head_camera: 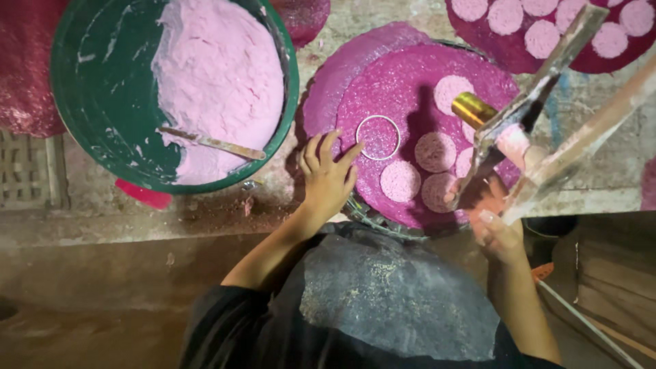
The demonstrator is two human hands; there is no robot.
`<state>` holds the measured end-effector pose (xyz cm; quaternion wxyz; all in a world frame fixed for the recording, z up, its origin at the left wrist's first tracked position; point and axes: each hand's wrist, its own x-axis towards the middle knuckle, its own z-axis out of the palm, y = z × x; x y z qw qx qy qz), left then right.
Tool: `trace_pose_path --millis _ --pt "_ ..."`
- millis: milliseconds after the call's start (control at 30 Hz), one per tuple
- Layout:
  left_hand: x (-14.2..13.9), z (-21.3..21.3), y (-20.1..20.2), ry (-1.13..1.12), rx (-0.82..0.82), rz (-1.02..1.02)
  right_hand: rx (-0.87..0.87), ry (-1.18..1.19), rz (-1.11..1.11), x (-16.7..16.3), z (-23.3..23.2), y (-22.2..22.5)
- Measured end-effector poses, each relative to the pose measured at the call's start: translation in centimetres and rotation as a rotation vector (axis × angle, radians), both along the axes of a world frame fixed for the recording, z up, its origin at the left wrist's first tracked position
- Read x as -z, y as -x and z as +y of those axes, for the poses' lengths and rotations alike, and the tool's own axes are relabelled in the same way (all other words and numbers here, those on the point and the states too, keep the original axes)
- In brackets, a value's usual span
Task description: The person scoops pink dough from a green bowl and presses it into a circular mold on a pink glittery tray, then removes the shaped dough circles and places them on a tray. The process is repeated multiple times.
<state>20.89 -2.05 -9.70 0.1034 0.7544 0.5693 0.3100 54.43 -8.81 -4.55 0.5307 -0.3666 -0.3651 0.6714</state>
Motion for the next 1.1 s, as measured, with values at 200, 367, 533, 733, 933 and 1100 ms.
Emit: trace_pose_path --millis 200,367,533,733,933,1100 --pt "1.1 1.9 -0.3 0.046 0.150 0.057 -0.038 0.001 -0.026 -0.2 0.1 1.2" --pt "1.1 2.6 -0.5 0.032 0.191 0.031 -0.037 0.025 -0.131 -1.1 -0.3 1.8" --pt "1.0 2.1 0.2 0.094 0.267 0.017 -0.004 0.024 -0.118 -1.3 -0.4 2.1" --pt "-0.1 1.3 0.3 0.116 0.311 0.023 -0.098 0.040 -0.269 -2.6 0.5 2.1" --pt "-3.6 7.5 0.4 0.722 0.334 -1.292 -0.634 0.147 -0.361 -4.3 3.4 2.8" --pt "-4.8 10.4 -1.0 0.792 1.161 -2.127 -0.870 0.435 -0.269 -6.6 5.0 3.8"
